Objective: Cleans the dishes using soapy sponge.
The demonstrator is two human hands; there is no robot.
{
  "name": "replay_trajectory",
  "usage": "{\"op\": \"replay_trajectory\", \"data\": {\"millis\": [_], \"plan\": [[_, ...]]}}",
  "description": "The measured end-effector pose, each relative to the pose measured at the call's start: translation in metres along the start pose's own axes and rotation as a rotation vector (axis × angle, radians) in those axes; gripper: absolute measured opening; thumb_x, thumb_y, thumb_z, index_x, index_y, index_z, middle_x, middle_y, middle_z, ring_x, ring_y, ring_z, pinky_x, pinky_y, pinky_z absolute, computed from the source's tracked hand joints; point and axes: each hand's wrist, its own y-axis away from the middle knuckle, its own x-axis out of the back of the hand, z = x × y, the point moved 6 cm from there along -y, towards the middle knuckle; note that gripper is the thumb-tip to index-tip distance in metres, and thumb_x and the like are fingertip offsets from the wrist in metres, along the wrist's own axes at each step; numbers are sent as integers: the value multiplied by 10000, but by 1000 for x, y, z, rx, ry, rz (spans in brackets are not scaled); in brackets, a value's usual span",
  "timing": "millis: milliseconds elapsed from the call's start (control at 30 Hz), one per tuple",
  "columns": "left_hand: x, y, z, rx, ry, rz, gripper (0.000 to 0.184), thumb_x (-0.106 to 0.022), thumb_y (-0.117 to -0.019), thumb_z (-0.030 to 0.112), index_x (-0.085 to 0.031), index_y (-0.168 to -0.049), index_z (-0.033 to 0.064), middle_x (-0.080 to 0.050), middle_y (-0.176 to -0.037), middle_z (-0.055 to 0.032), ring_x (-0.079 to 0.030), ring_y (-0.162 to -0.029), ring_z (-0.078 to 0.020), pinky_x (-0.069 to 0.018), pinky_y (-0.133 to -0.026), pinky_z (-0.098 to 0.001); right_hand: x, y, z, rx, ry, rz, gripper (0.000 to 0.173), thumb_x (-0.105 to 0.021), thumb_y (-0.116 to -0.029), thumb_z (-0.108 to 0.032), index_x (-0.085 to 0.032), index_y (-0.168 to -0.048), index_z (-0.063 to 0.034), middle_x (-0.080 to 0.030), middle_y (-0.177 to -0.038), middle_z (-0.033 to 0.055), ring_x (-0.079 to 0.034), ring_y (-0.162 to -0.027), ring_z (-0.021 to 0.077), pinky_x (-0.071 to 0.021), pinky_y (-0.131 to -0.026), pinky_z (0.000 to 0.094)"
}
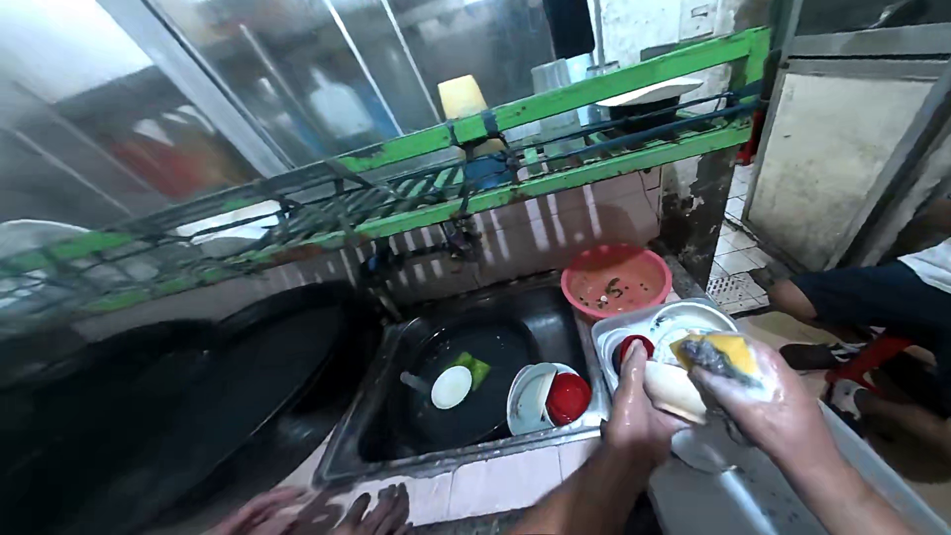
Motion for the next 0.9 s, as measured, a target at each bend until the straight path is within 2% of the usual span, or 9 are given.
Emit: {"op": "replay_trajectory", "data": {"millis": [133,233,300,400,500,600,700,800,900], "plan": [[9,-8,10,-318,-537,80,620,-482,-1038,332,-334,-1597,107,-323,-1635,-177,-382,-1470,-274,-376,-1171,-485,-16,1,46,-593,-529,-20,329,-471,-1085,-261,-602,-1257,-13,-704,-928,98,-705,-775,169,-610,-674,347],[-14,7,11,-541,-897,-18,680,-586,-985,329,-394,-1561,21,-361,-1614,-217,-347,-1504,-298,-286,-1237,-448,-30,11,53,-684,-476,-28,319,-492,-1072,-247,-642,-1223,-9,-699,-1034,101,-680,-929,162,-571,-816,380],[-21,9,10,-679,-947,-44,539,-475,-1035,274,-506,-1471,-40,-466,-1545,-227,-419,-1463,-306,-294,-1230,-447,-41,22,46,-693,-377,-55,369,-549,-1056,-268,-629,-1298,-2,-697,-1135,142,-665,-1040,206,-532,-917,443],[-17,0,18,-358,-725,-74,456,-331,-1116,253,-607,-1363,-14,-640,-1339,-152,-591,-1255,-189,-453,-1103,-366,-48,37,28,-463,-361,-165,515,-576,-1007,-189,-442,-1447,42,-632,-1265,164,-639,-1119,160,-540,-978,351],[-15,-4,20,-99,-505,-94,434,-349,-1124,335,-618,-1239,15,-688,-1099,-127,-676,-1019,-179,-571,-907,-367,-45,42,19,-171,-214,-163,572,-684,-914,-228,-534,-1362,95,-644,-1281,204,-625,-1186,175,-503,-1041,326],[-17,-1,16,-382,-594,-78,467,-330,-1109,308,-611,-1338,12,-637,-1306,-147,-603,-1212,-181,-490,-1064,-375,-38,25,34,-487,-447,-24,480,-599,-1001,-177,-489,-1421,28,-656,-1235,165,-656,-1106,184,-553,-956,376],[-25,11,10,-595,-836,-107,598,-495,-988,341,-503,-1477,-3,-466,-1528,-230,-434,-1434,-273,-344,-1194,-435,-30,13,33,-719,-562,128,300,-564,-1052,-195,-597,-1280,-3,-699,-1012,112,-688,-892,156,-580,-795,355],[-21,6,14,-471,-792,-89,540,-522,-992,305,-545,-1442,6,-490,-1513,-206,-460,-1412,-267,-377,-1177,-440,-40,25,25,-481,-333,-129,474,-564,-1020,-149,-456,-1443,37,-640,-1264,169,-640,-1130,165,-529,-993,352],[-16,-1,27,-203,-663,-173,409,-481,-1040,261,-608,-1355,33,-628,-1317,-139,-604,-1195,-189,-502,-1024,-392,-48,39,18,165,107,-287,347,-656,-913,-108,-656,-1189,102,-702,-1158,232,-674,-1132,326,-545,-993,466]]}}
